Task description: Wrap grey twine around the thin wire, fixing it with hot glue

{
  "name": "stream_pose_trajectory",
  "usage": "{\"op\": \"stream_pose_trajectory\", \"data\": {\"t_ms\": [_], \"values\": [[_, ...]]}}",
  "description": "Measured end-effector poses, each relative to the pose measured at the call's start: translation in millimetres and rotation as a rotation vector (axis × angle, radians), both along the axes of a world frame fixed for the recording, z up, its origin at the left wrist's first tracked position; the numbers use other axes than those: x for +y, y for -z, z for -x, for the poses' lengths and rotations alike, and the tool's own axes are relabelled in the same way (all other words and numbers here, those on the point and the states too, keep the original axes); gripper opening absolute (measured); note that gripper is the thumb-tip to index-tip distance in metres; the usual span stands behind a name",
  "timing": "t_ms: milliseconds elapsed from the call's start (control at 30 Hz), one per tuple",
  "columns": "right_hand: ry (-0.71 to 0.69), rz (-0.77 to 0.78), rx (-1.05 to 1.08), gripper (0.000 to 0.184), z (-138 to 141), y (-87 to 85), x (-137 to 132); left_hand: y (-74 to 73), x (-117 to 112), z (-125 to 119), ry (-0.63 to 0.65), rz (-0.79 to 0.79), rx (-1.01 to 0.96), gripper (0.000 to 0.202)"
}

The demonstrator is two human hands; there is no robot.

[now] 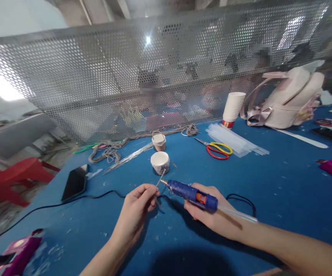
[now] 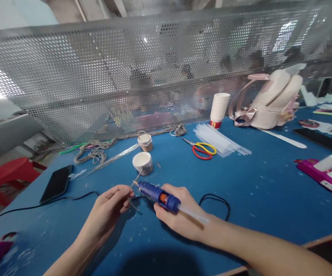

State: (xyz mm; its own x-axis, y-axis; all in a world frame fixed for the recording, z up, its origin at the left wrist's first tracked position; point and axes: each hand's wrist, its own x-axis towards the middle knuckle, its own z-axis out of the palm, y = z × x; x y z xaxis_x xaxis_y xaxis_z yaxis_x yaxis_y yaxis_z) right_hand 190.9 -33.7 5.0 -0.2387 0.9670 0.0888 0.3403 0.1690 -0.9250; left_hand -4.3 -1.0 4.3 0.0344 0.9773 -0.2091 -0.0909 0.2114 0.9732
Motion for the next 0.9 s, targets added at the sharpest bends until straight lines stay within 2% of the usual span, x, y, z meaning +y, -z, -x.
{"op": "stream_pose_trajectory", "data": {"t_ms": [367, 633, 900], "values": [[-0.049, 0.093, 0.012, 0.012, 3.3, 3.0, 2.3, 6.0, -2.0, 3.6, -0.008, -0.028, 0.041, 0.026], [-0.034, 0.087, 0.035, 0.016, 4.4, 1.5, 5.2, 0.0, -4.1, -0.1, -0.018, -0.030, 0.051, 0.028], [-0.036, 0.077, 0.043, 0.016, 5.7, -0.3, 3.6, 0.0, -5.0, 0.3, -0.015, -0.031, 0.045, 0.028]]}}
